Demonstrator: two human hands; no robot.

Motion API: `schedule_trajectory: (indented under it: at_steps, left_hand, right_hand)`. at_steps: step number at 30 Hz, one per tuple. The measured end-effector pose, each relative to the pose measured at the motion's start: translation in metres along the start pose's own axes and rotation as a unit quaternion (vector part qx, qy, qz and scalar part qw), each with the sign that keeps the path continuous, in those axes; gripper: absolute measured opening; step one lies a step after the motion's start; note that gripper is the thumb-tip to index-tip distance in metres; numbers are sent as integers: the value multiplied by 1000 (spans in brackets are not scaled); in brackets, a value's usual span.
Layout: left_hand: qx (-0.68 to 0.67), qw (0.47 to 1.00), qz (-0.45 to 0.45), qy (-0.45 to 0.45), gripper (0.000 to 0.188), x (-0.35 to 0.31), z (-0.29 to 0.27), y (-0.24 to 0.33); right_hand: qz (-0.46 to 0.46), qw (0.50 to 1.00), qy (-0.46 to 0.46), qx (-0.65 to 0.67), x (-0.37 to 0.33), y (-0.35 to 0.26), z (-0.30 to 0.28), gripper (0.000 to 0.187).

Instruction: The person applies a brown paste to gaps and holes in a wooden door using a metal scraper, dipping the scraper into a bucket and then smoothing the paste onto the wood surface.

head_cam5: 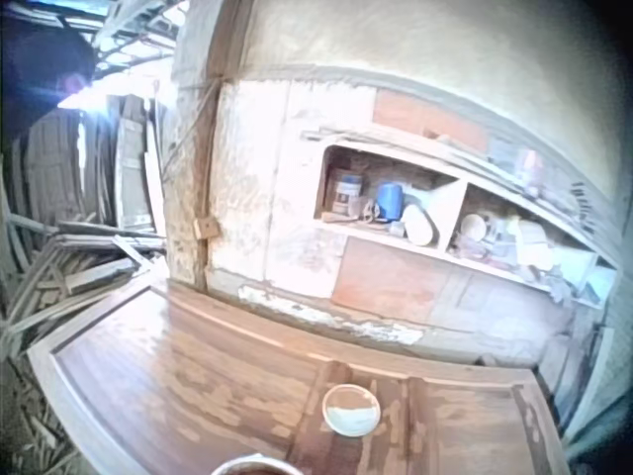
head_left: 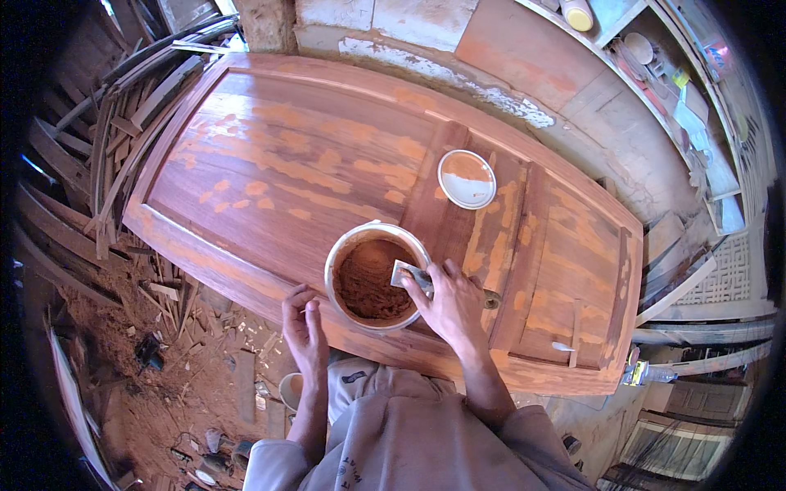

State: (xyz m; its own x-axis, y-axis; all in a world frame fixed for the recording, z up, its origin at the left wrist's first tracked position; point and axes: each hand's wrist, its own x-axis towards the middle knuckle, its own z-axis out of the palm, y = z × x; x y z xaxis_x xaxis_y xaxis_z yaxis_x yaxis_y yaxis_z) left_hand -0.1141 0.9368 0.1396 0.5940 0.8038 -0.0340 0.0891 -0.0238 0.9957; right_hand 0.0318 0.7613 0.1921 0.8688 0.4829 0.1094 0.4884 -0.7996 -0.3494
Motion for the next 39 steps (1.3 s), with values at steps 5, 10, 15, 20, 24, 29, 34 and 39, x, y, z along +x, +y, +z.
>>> schedule_trajectory:
  at_steps: [5, 10, 15, 20, 24, 29, 34, 39]
  left_hand:
    - [1, 999, 22, -32, 21, 17, 17, -10]
    - [83, 992, 83, -40, 16, 38, 25, -6]
    - [61, 992, 108, -18, 28, 53, 33, 2]
    - [129, 982, 118, -66, 49, 53, 42, -9]
    - [108, 986, 113, -67, 54, 52, 42, -13]
    - [80, 988, 110, -72, 50, 49, 44, -18]
    - [91, 985, 146, -29, 49, 46, 48, -29]
    - [81, 983, 153, 59, 43, 30, 46, -29]
  right_hand:
    - [-7, 996, -44, -71, 2, 4, 4, 26]
    - [-27, 995, 14, -97, 9, -8, 6, 37]
    - [31, 997, -18, -73, 13, -25, 4, 41]
    - [37, 996, -27, -71, 11, -33, 5, 38]
    - [36, 992, -32, -120, 7, -28, 14, 59]
    - [19, 987, -29, -155, 0, -32, 16, 57]
    - [-31, 995, 22, -92, -15, -22, 23, 26]
    - [-46, 995, 36, 79, -38, 2, 24, 29]
